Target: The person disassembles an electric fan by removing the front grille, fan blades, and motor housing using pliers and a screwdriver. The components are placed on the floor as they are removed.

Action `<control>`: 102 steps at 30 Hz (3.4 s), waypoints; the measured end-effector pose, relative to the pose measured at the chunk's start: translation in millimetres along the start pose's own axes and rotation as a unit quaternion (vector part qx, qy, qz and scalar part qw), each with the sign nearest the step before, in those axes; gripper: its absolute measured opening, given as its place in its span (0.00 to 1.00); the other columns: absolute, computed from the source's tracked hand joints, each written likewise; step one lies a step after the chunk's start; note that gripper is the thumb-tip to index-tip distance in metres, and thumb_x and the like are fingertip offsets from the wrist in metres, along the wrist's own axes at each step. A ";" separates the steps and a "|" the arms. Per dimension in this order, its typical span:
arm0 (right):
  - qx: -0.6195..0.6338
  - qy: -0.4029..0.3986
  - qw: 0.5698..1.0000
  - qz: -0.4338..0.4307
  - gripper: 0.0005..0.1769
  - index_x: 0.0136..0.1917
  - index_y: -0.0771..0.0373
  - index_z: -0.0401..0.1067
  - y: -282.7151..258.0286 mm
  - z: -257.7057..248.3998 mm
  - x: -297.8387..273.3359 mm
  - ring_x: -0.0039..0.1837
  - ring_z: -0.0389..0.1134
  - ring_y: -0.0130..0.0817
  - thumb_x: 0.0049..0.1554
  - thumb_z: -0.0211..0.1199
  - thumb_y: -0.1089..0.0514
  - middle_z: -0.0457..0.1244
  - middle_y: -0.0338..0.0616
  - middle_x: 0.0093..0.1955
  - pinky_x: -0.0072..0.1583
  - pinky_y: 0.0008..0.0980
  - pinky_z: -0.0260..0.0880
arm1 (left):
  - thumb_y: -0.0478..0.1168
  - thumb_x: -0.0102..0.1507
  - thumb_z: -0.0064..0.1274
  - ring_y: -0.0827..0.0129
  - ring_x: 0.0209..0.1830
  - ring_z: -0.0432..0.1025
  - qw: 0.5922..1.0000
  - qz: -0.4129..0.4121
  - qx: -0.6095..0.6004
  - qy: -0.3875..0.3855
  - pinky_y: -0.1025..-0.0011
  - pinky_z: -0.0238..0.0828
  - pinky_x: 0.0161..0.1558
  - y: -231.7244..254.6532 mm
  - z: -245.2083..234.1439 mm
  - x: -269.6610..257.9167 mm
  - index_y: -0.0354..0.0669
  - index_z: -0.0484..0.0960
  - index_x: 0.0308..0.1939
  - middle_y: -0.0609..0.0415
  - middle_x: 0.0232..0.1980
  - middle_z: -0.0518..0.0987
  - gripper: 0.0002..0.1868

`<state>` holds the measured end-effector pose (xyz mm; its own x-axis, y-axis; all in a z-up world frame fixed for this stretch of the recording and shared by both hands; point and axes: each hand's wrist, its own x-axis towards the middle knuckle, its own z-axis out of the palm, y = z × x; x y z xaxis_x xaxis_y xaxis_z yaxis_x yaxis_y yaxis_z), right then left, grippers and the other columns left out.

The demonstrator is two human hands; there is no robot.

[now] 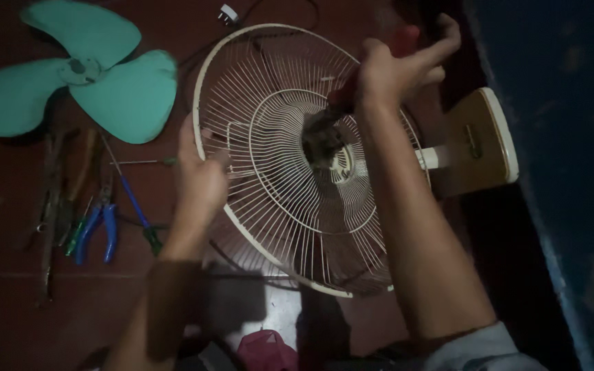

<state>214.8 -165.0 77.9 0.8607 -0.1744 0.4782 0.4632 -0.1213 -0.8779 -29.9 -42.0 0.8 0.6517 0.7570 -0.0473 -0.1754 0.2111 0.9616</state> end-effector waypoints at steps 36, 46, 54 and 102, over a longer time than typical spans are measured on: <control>0.244 -0.466 0.850 -0.032 0.61 0.81 0.46 0.49 -3.6 -66.9 31.6 0.72 0.55 0.40 0.42 0.69 0.78 0.56 0.39 0.68 0.69 0.43 0.67 | 0.25 0.60 0.43 0.73 0.31 0.73 0.994 0.049 0.100 0.007 0.73 0.73 0.29 0.9 -2.7 -0.1 0.49 0.60 0.75 0.47 0.62 0.72 0.38; 0.293 -0.580 0.757 -0.066 0.59 0.80 0.42 0.56 -12.8 -62.5 39.7 0.80 0.54 0.36 0.41 0.66 0.78 0.56 0.36 0.71 0.81 0.47 0.57 | 0.23 0.60 0.41 0.74 0.30 0.72 0.995 0.044 0.091 -0.007 0.73 0.70 0.28 7.2 -1.0 -1.5 0.49 0.57 0.76 0.49 0.62 0.71 0.40; 0.378 -0.604 0.702 -0.011 0.55 0.78 0.37 0.56 24.0 -60.8 65.9 0.81 0.55 0.33 0.46 0.58 0.80 0.58 0.33 0.75 0.79 0.49 0.57 | 0.24 0.61 0.43 0.75 0.34 0.75 0.986 0.058 0.157 0.004 0.75 0.72 0.32 7.9 -1.7 0.5 0.47 0.58 0.77 0.47 0.65 0.72 0.39; 0.339 -0.535 0.758 0.157 0.54 0.78 0.59 0.58 3.6 -60.0 48.1 0.85 0.51 0.48 0.38 0.53 0.82 0.55 0.48 0.80 0.82 0.52 0.51 | 0.52 0.46 0.74 0.40 0.79 0.48 0.822 0.208 0.493 -0.192 0.41 0.56 0.64 50.4 124.8 26.7 0.43 0.48 0.80 0.37 0.80 0.54 0.67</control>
<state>245.2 -232.4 99.2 0.4612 0.8458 0.2682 -0.1110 0.3549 -0.9283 70.8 -88.3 81.7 0.9053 0.3449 0.2479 0.1182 -0.7651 0.6329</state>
